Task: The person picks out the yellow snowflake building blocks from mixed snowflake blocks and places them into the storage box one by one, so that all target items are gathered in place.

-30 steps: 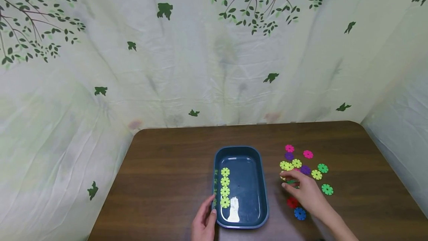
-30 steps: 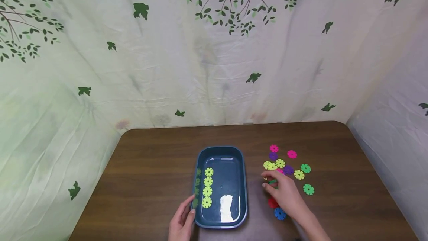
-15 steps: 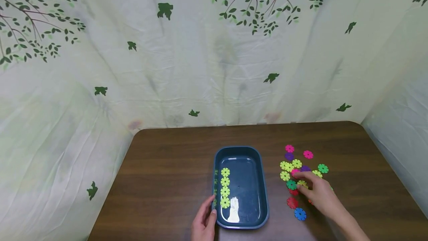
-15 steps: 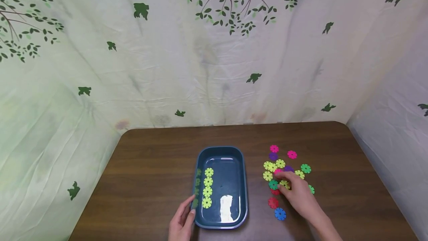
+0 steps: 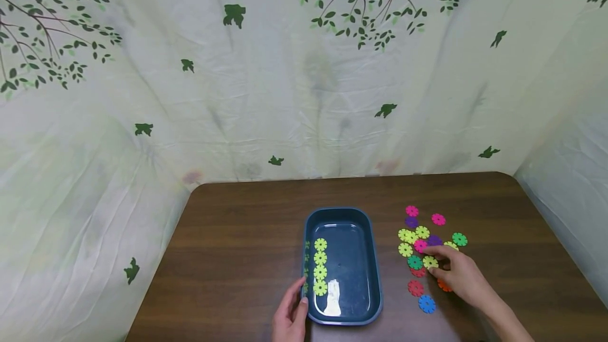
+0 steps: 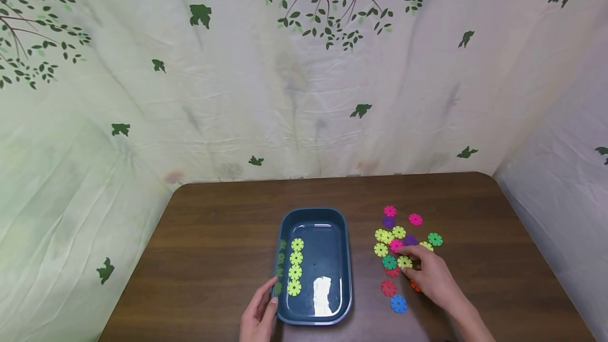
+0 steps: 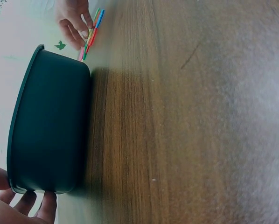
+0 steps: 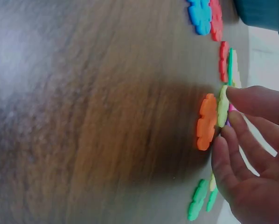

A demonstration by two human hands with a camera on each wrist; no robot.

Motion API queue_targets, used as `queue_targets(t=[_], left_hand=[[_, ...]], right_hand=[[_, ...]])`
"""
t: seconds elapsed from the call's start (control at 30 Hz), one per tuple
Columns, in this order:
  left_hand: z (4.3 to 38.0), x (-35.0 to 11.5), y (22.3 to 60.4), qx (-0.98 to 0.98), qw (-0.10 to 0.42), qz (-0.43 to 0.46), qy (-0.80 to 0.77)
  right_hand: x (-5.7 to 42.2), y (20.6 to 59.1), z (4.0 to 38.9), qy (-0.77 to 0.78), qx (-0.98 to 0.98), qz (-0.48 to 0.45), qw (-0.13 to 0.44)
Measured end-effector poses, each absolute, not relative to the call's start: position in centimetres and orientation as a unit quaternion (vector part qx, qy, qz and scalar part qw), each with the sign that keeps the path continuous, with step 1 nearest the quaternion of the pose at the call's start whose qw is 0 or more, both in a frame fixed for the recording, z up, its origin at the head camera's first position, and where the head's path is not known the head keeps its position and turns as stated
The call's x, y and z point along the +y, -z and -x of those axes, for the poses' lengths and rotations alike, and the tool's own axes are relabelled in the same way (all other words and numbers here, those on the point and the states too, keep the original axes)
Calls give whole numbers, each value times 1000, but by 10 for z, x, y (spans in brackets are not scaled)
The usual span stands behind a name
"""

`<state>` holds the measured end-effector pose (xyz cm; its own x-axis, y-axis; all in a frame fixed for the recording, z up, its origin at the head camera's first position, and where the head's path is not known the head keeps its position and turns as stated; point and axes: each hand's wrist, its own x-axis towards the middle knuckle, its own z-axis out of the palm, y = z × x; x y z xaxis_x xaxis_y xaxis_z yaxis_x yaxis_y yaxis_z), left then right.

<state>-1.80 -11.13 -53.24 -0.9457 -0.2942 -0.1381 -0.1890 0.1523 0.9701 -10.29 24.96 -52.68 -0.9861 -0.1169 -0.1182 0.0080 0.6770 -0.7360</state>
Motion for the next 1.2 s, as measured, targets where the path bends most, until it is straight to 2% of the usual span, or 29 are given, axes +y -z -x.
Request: queue_targets(t=[0.13,0.4,1.2], left_hand=[[18,-111,533,-757,44,-157,632],[18,-111,540,-748,88,-119,647],[19,-111,537,-753,64,-143,639]], right_hand=[[252,529,104,403,911,25,84],[253,530,109,386,918,37,84],[252,532,108,382,921,44,66]])
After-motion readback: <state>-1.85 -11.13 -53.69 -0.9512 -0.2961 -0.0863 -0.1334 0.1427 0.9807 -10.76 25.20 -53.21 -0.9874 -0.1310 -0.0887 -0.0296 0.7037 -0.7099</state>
